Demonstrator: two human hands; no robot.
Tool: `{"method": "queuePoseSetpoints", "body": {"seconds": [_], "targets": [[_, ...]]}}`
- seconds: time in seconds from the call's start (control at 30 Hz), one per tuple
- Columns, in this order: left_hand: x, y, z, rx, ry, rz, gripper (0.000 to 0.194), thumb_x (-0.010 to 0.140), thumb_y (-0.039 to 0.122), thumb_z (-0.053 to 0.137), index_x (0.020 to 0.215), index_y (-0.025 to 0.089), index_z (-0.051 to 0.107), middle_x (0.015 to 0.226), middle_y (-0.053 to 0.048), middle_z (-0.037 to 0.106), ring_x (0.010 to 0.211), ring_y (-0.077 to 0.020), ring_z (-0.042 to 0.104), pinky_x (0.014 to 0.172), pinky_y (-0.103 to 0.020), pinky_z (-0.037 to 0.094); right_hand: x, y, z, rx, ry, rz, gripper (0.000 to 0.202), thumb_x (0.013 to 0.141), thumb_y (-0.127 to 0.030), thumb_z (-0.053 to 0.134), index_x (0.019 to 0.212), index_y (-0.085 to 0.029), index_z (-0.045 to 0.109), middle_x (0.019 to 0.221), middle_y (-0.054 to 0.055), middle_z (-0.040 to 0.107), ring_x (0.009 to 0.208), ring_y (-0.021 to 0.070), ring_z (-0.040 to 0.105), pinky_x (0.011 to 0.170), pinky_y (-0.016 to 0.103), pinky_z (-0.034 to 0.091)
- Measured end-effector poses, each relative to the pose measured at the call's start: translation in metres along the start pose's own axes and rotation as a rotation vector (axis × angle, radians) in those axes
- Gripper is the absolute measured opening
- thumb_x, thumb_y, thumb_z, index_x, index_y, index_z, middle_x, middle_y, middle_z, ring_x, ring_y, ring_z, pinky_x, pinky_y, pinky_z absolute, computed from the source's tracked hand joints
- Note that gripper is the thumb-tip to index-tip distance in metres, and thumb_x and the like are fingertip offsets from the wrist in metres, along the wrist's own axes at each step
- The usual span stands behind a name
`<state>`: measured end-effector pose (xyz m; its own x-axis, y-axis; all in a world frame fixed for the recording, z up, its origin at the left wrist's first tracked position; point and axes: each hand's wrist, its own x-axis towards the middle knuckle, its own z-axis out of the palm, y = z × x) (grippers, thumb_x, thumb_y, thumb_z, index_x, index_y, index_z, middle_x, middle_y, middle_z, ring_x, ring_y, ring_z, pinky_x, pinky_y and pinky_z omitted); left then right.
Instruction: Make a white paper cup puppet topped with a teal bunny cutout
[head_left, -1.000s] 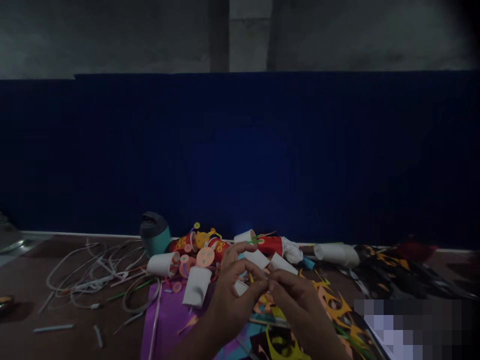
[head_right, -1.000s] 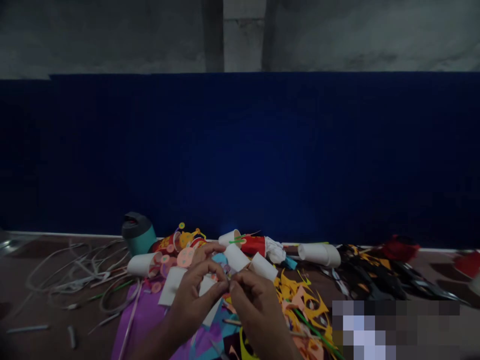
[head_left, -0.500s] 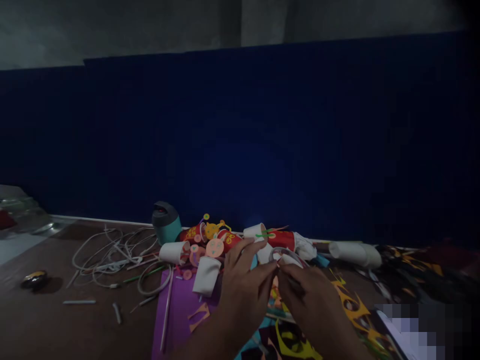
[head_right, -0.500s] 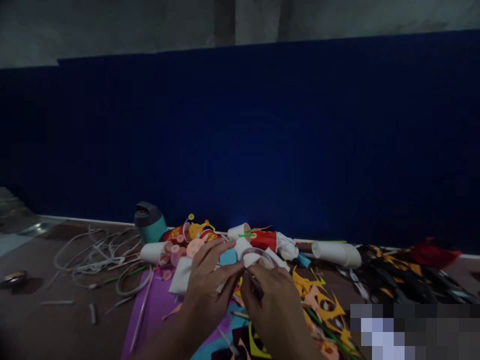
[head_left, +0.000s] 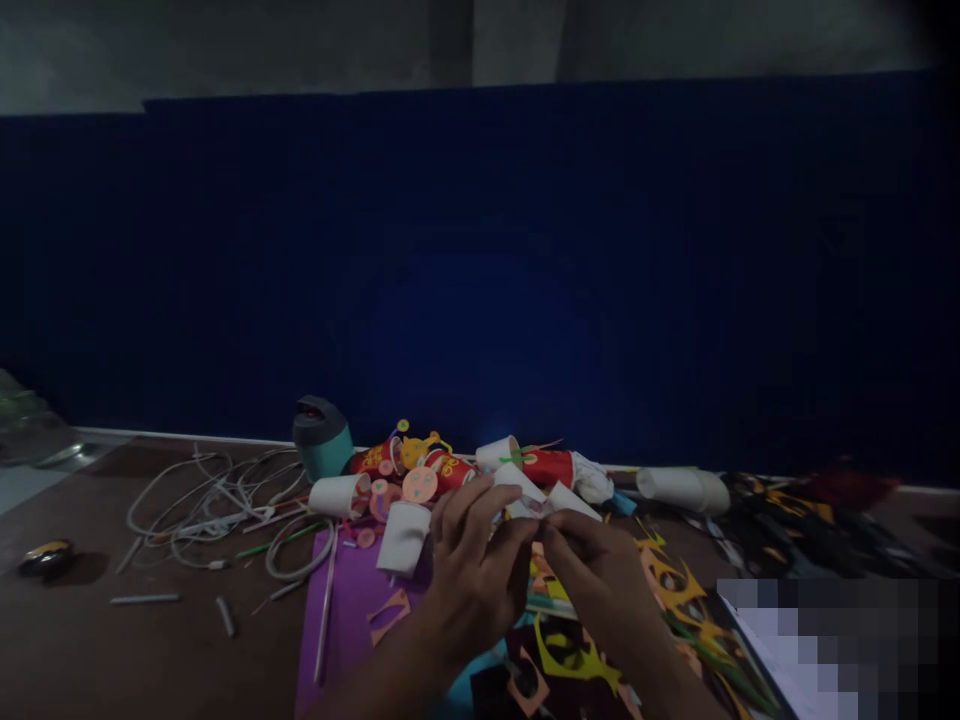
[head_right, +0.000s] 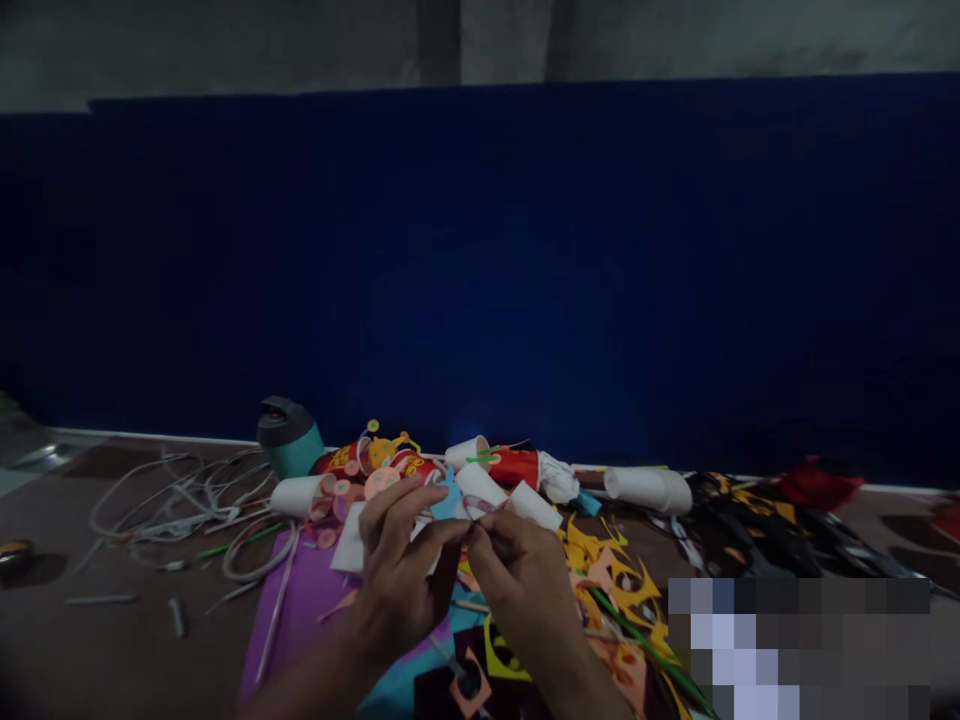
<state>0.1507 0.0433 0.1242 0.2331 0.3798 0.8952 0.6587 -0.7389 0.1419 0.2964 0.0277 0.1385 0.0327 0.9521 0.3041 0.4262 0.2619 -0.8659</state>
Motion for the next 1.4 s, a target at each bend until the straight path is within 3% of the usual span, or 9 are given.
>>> {"method": "queuePoseSetpoints", "body": {"seconds": [0.2,0.33,0.43,0.53,0.67,0.77,0.97,1.13,1.4], "targets": [[0.007,-0.002,0.002,-0.299,-0.04,-0.236,0.014,0.08,0.011,0.057,0.083,0.022,0.066,0.105,-0.007,0.055,0.113,-0.0261,0.044,0.094,-0.041,0.036,0.004,0.001,0.006,0.221,-0.057,0.084,0.025,0.082,-0.033,0.047,0.063,-0.018,0.053,0.057,-0.002,0.048,0.053,0.0122,0.043,0.049,0.022,0.033],[0.014,-0.008,0.009,-0.681,-0.094,-0.698,0.012,0.083,0.024,0.058,0.075,0.02,0.065,0.106,-0.006,0.056,0.105,-0.0223,0.052,0.092,-0.036,0.038,0.009,0.007,-0.002,-0.232,0.074,-0.038,0.023,0.084,-0.031,0.046,0.071,-0.018,0.06,0.055,-0.001,0.054,0.053,0.0142,0.049,0.053,0.024,0.033],[0.016,-0.018,0.014,-0.955,-0.063,-0.969,0.013,0.081,0.03,0.061,0.079,0.019,0.068,0.107,-0.006,0.059,0.101,-0.0213,0.056,0.087,-0.032,0.042,0.016,0.02,-0.011,-0.62,-0.008,-0.045,0.024,0.084,-0.023,0.044,0.073,-0.019,0.065,0.063,0.005,0.065,0.061,0.0178,0.058,0.061,0.027,0.035],[0.016,-0.026,0.017,-1.122,-0.061,-1.116,0.017,0.078,0.032,0.064,0.085,0.018,0.071,0.108,-0.007,0.064,0.105,-0.0227,0.056,0.088,-0.03,0.042,0.02,0.034,-0.014,-0.861,-0.186,0.054,0.023,0.081,-0.017,0.046,0.078,-0.017,0.069,0.073,0.011,0.07,0.072,0.0239,0.064,0.07,0.033,0.037],[0.015,-0.027,0.019,-1.118,-0.094,-1.211,0.024,0.077,0.036,0.064,0.09,0.017,0.071,0.105,-0.009,0.068,0.107,-0.0259,0.057,0.09,-0.034,0.042,0.021,0.034,-0.009,-0.822,-0.193,0.085,0.021,0.081,-0.021,0.049,0.086,-0.016,0.069,0.089,0.013,0.07,0.087,0.0282,0.063,0.081,0.039,0.038],[0.017,-0.024,0.017,-1.015,-0.144,-1.168,0.022,0.079,0.036,0.061,0.088,0.019,0.072,0.108,-0.008,0.066,0.11,-0.025,0.054,0.095,-0.035,0.039,0.02,0.022,-0.002,-0.402,-0.059,0.017,0.024,0.087,-0.03,0.045,0.09,-0.019,0.065,0.089,0.008,0.068,0.079,0.02,0.062,0.071,0.03,0.044],[0.02,-0.018,0.012,-0.757,-0.292,-0.786,0.024,0.086,0.031,0.051,0.084,0.02,0.072,0.107,-0.009,0.061,0.109,-0.0243,0.052,0.096,-0.041,0.037,0.019,0.012,0.009,0.192,0.107,0.071,0.024,0.079,-0.037,0.059,0.068,-0.016,0.061,0.087,0.007,0.064,0.076,0.0187,0.059,0.06,0.026,0.044],[0.017,-0.013,0.013,-0.781,-0.303,-0.761,0.021,0.087,0.027,0.05,0.089,0.021,0.07,0.107,-0.007,0.062,0.104,-0.0225,0.057,0.093,-0.038,0.042,0.019,0.011,0.008,0.394,0.09,0.204,0.023,0.074,-0.038,0.066,0.073,-0.015,0.062,0.07,0.002,0.06,0.067,0.0156,0.055,0.06,0.025,0.044],[0.021,-0.015,0.004,-0.567,-0.351,-0.506,0.022,0.089,0.025,0.05,0.096,0.027,0.071,0.111,-0.004,0.057,0.11,-0.0206,0.05,0.097,-0.039,0.038,0.016,0.007,0.007,0.59,0.109,0.196,0.021,0.069,-0.033,0.069,0.062,-0.016,0.06,0.081,0.002,0.059,0.064,0.0118,0.052,0.055,0.022,0.041]]}}
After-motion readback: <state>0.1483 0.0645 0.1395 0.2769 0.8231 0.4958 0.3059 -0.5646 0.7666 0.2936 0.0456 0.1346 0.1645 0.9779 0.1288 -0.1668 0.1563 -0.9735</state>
